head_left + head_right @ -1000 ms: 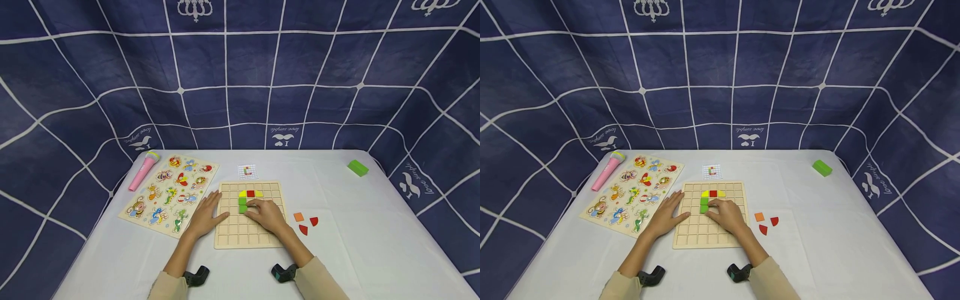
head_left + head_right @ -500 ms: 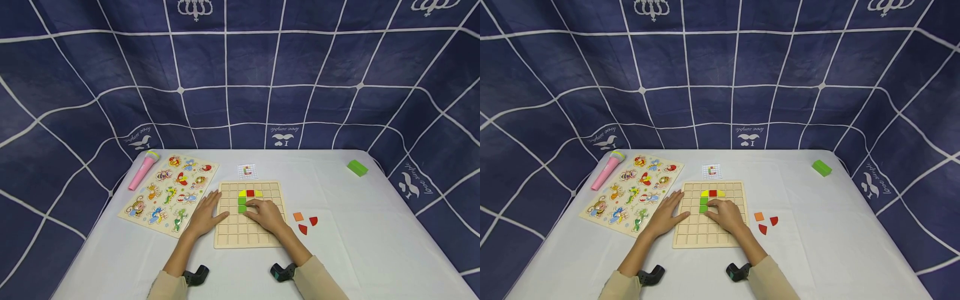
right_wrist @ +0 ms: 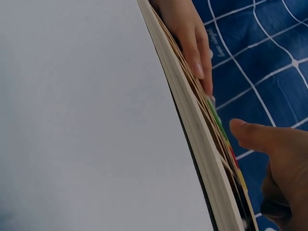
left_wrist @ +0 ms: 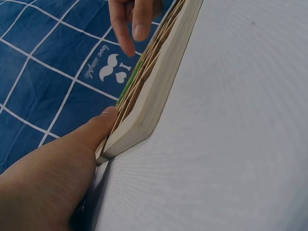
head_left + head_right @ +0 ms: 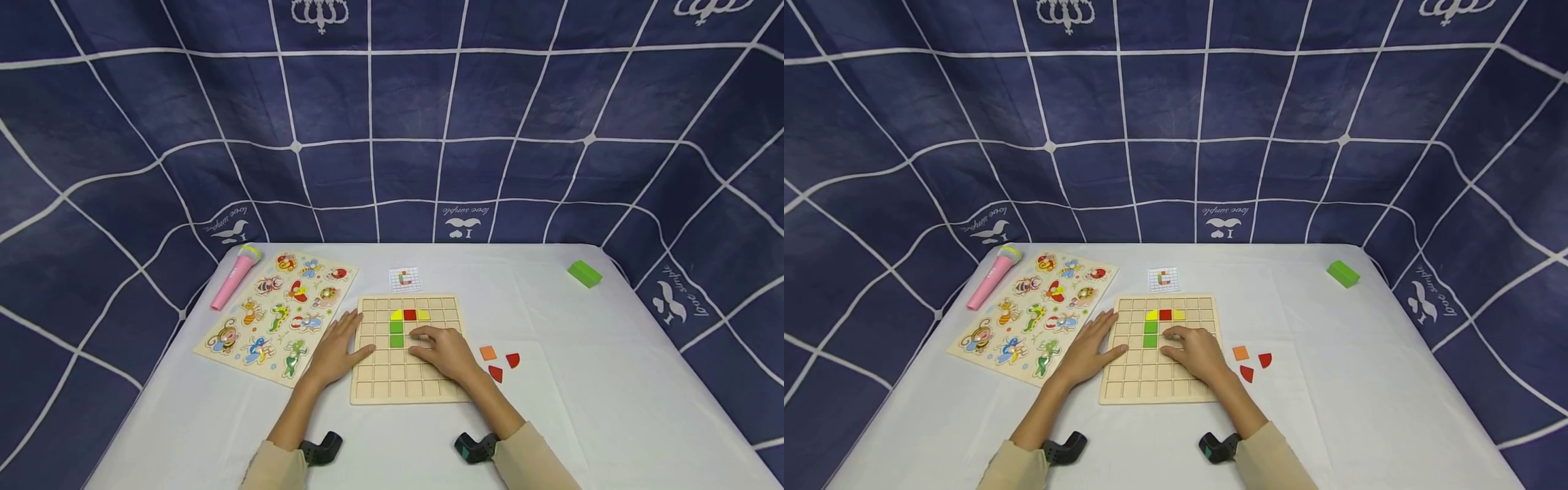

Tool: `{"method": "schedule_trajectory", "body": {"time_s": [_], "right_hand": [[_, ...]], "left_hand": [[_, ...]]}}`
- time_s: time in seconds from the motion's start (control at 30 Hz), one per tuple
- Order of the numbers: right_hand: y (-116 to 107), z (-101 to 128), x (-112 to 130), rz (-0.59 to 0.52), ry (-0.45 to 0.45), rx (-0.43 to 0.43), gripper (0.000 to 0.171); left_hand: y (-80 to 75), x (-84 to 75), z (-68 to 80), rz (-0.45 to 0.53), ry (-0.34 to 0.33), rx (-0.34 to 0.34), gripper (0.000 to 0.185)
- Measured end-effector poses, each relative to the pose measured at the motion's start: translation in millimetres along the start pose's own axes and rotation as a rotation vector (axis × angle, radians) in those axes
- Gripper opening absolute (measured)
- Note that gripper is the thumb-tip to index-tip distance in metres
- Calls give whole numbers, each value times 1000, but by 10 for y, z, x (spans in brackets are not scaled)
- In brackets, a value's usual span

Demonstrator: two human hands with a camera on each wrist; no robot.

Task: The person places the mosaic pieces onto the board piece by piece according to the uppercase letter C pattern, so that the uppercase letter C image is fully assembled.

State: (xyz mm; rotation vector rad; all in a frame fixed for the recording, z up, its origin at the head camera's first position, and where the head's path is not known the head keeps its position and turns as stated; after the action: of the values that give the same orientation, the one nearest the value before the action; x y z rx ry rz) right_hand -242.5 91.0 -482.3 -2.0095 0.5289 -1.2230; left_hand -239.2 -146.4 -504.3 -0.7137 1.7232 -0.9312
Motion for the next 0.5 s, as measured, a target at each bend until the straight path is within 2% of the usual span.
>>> {"method": "schedule_trajectory", "body": {"time_s": [0.2, 0.5], "right_hand": [[-265, 185, -152, -30, 58, -4, 28], [-664, 590, -415, 28, 48, -83, 28]], "left_hand": [[0, 5, -8, 3, -5, 5, 78], [4, -1, -5, 6, -8, -1, 79]]}}
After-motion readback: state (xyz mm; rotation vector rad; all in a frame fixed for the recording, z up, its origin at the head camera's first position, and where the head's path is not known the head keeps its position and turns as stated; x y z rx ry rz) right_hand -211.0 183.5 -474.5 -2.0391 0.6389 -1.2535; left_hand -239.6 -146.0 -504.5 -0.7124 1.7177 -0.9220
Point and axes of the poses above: each hand's wrist, its own z-axis away from the middle knuckle, its own y-axis out of the palm, x = y × z, the point moved 3 cm from there along -z, towards the middle knuckle, and after that the axes turned 2 degrees about -z, right-handed, at the moved point
